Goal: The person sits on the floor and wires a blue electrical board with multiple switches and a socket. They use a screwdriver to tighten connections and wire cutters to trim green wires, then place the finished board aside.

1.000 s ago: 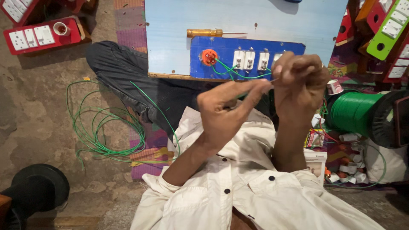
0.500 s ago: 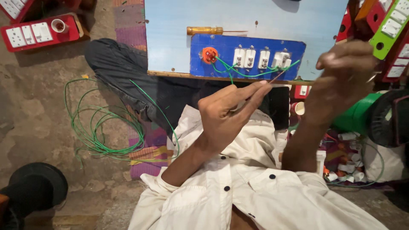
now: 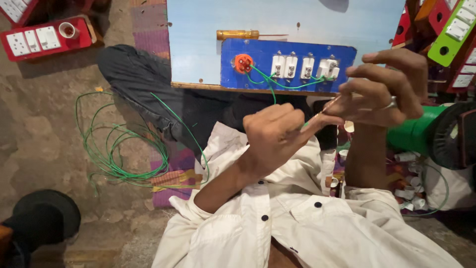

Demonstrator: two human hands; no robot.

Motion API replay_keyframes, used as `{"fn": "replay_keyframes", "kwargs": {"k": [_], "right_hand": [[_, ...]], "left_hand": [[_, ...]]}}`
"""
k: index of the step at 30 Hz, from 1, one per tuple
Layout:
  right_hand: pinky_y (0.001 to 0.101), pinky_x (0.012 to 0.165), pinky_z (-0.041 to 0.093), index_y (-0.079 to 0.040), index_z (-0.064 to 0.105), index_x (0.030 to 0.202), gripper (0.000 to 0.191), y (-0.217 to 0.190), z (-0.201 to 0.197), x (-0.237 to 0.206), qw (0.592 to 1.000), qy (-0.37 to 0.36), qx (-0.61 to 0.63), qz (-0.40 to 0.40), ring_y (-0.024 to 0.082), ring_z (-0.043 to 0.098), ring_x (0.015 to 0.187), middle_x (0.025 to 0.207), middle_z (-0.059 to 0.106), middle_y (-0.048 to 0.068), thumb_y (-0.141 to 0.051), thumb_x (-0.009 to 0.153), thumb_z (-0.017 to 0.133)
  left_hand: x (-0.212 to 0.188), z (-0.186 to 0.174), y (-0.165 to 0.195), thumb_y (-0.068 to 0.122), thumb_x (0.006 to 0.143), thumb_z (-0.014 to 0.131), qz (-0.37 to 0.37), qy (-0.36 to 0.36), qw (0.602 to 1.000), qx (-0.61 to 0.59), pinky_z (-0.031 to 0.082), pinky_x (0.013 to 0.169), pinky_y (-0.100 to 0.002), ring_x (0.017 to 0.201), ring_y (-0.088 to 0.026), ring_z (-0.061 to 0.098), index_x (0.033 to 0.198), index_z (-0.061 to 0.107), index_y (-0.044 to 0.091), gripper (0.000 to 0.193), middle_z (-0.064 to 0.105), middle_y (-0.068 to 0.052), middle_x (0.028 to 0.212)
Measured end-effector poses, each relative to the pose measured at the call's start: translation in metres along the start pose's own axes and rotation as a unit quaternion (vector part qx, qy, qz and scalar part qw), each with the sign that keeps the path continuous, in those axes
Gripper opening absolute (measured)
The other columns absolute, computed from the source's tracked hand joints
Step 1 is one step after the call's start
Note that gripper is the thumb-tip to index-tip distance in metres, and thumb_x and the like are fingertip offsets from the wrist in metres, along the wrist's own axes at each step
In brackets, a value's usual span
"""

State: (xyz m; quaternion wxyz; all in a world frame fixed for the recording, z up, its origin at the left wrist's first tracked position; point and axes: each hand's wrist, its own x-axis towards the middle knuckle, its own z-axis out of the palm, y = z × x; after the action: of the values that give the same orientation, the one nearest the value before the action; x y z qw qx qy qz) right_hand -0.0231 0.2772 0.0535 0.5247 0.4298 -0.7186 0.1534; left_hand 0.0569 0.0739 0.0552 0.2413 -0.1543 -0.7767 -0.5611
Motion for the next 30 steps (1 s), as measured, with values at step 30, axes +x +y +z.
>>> {"fn": "replay_keyframes", "kwargs": {"k": [30], "right_hand": [[0.0401,0.079,0.054,0.002,0.076,0.099,0.017,0.013,-0.098,0.028,0.938,-0.309,0.054,0.144,0.032,0.065,0.093,0.100,0.072,0.018,-0.010,0.093,0.085]], "left_hand": [[0.006,-0.016,-0.003,0.006,0.095,0.075,-0.064,-0.149,0.971,-0.173,0.059,0.082,-0.032,0.089,-0.021,0.075,0.109,0.075,0.008,0.014,0.077,-0.005,0.100]]}}
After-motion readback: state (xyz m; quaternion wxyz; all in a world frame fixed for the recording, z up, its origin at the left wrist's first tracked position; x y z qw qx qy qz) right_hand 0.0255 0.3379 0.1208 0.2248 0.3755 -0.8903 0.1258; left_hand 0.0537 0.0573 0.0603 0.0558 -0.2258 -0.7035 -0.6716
